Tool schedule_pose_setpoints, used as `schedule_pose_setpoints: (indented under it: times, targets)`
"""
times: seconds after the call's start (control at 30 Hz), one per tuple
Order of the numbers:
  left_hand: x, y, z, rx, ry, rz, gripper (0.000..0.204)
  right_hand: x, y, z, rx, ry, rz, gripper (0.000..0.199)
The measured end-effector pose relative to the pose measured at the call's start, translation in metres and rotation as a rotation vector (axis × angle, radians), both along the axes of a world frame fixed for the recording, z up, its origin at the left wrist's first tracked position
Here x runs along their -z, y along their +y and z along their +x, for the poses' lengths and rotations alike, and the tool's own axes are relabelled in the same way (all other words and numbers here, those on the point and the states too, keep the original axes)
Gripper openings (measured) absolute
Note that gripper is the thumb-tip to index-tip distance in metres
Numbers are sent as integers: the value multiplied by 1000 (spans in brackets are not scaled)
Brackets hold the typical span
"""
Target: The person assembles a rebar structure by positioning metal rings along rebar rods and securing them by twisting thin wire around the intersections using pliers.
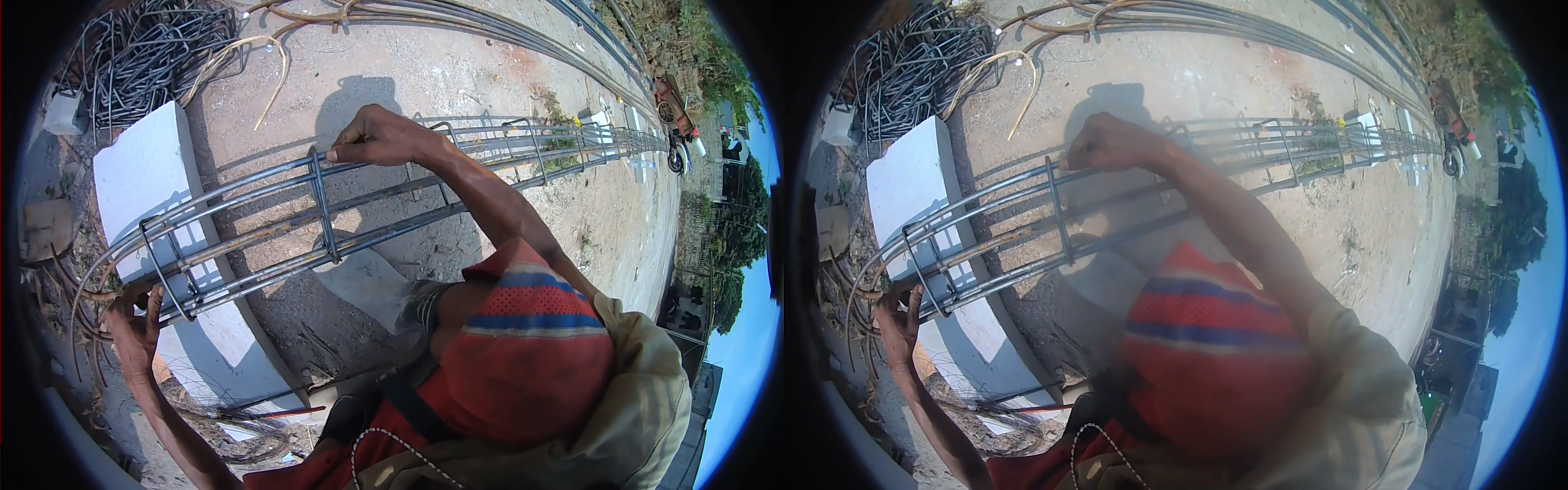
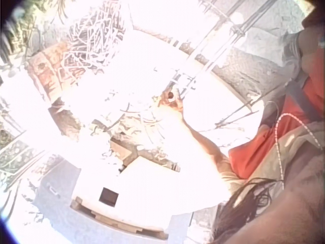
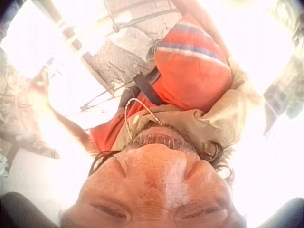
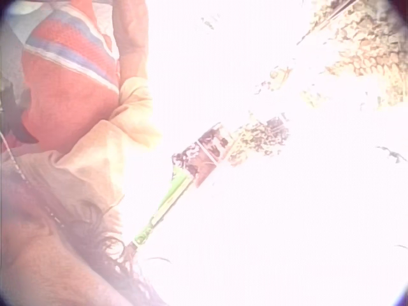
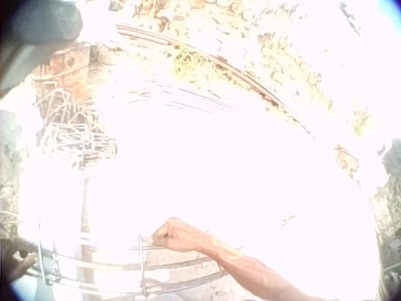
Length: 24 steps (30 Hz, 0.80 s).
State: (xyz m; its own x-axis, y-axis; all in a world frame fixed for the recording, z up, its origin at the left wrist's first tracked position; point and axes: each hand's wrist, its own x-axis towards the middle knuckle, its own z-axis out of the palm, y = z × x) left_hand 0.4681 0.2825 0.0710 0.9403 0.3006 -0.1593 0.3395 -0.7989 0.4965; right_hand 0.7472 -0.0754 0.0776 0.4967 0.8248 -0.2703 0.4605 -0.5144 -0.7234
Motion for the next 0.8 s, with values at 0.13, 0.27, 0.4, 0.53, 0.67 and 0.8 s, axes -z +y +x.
schedule_pose_setpoints:
  times: [0.13, 0.27, 0.4, 0.53, 0.67, 0.8]
  targets:
    - [-26, 5, -6, 6, -85, 71, 23, 30, 17, -12, 77, 245, 9, 28]
    - [-45, 23, -13, -44, 57, 233, 21, 23, -2, -14, 188, 100, -91, 29]
    - [-54, 32, -81, -222, -29, 266, 22, 28, -2, -11, 46, 47, -126, 33]
    - [-99, -4, -148, -105, -220, 628, 15, 23, 13, -17, -257, -478, -115, 23]
    - [-90, -68, -232, -439, -602, 720, 27, 6, 36, -10, -444, -663, -67, 11]
    - [-12, -145, -299, -1106, -616, 412, 57, -44, 102, -38, -423, -489, 79, 6]
